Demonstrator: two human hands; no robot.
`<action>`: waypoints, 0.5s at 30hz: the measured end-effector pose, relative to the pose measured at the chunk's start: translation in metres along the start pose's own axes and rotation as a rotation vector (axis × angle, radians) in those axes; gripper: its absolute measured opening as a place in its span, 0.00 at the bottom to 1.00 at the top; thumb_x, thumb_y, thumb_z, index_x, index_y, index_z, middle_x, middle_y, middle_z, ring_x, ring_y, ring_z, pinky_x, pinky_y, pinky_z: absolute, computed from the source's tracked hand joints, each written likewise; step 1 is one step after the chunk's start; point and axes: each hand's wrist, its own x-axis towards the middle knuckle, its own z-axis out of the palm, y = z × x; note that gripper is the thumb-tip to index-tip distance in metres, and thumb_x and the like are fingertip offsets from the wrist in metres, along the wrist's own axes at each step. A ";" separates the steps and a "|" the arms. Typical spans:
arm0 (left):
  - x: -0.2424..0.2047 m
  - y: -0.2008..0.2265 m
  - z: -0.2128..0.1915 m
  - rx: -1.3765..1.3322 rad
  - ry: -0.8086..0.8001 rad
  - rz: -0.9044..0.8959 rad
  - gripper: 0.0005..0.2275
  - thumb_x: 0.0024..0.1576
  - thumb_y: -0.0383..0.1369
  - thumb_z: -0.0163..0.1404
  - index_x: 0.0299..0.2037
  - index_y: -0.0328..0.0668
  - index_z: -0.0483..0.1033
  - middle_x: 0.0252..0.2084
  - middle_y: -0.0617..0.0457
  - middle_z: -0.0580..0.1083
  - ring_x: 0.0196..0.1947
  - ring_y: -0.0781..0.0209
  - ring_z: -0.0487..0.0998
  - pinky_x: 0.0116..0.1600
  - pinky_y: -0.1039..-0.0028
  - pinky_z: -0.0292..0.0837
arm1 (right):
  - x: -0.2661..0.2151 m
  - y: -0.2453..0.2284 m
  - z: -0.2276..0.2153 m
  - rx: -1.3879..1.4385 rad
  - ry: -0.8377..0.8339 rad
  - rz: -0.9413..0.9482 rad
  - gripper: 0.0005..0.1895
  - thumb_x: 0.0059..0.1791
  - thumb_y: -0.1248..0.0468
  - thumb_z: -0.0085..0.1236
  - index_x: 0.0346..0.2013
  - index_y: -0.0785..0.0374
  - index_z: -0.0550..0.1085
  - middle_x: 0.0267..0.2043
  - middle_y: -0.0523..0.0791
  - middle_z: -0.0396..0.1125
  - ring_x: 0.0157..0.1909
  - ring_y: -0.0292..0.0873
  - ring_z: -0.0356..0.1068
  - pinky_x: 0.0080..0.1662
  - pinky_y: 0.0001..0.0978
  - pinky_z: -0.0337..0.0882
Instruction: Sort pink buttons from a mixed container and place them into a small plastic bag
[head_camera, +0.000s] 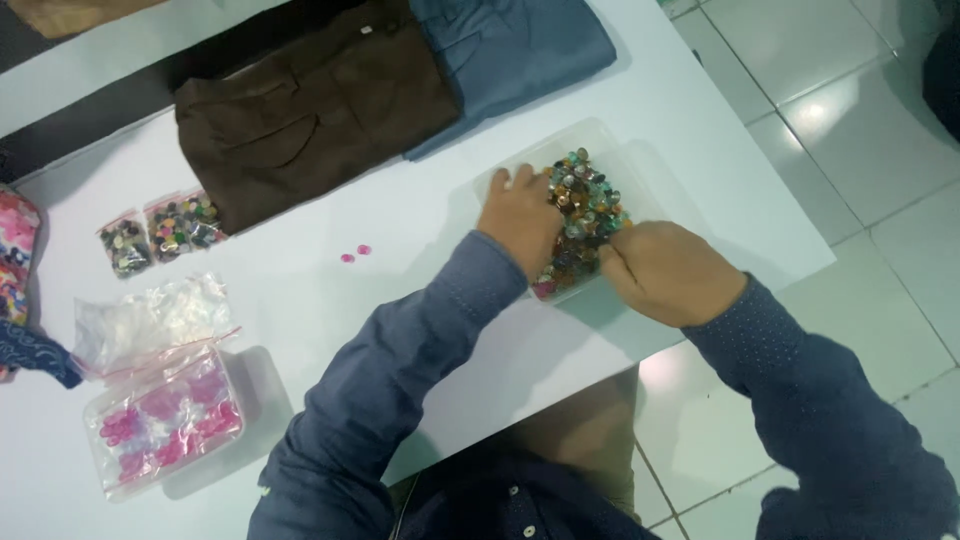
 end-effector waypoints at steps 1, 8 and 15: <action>-0.001 -0.003 -0.008 -0.005 -0.006 0.007 0.02 0.49 0.30 0.60 0.30 0.46 0.85 0.44 0.44 0.76 0.52 0.46 0.68 0.60 0.48 0.58 | -0.001 -0.001 -0.005 0.005 -0.004 0.008 0.30 0.56 0.50 0.30 0.20 0.61 0.73 0.17 0.52 0.67 0.27 0.52 0.73 0.33 0.40 0.74; -0.022 -0.023 -0.017 -0.290 0.225 -0.108 0.13 0.57 0.21 0.48 0.41 0.49 0.85 0.35 0.53 0.76 0.43 0.54 0.71 0.61 0.54 0.60 | 0.006 -0.026 -0.011 0.204 -0.145 -0.202 0.26 0.54 0.56 0.32 0.21 0.62 0.75 0.19 0.52 0.68 0.28 0.53 0.72 0.33 0.45 0.73; -0.032 -0.022 -0.021 -0.397 0.264 -0.095 0.14 0.59 0.20 0.45 0.43 0.47 0.83 0.35 0.49 0.76 0.45 0.51 0.73 0.64 0.56 0.56 | 0.038 -0.033 0.011 0.061 -0.246 -0.176 0.28 0.54 0.55 0.31 0.18 0.57 0.75 0.18 0.49 0.69 0.26 0.47 0.70 0.33 0.39 0.71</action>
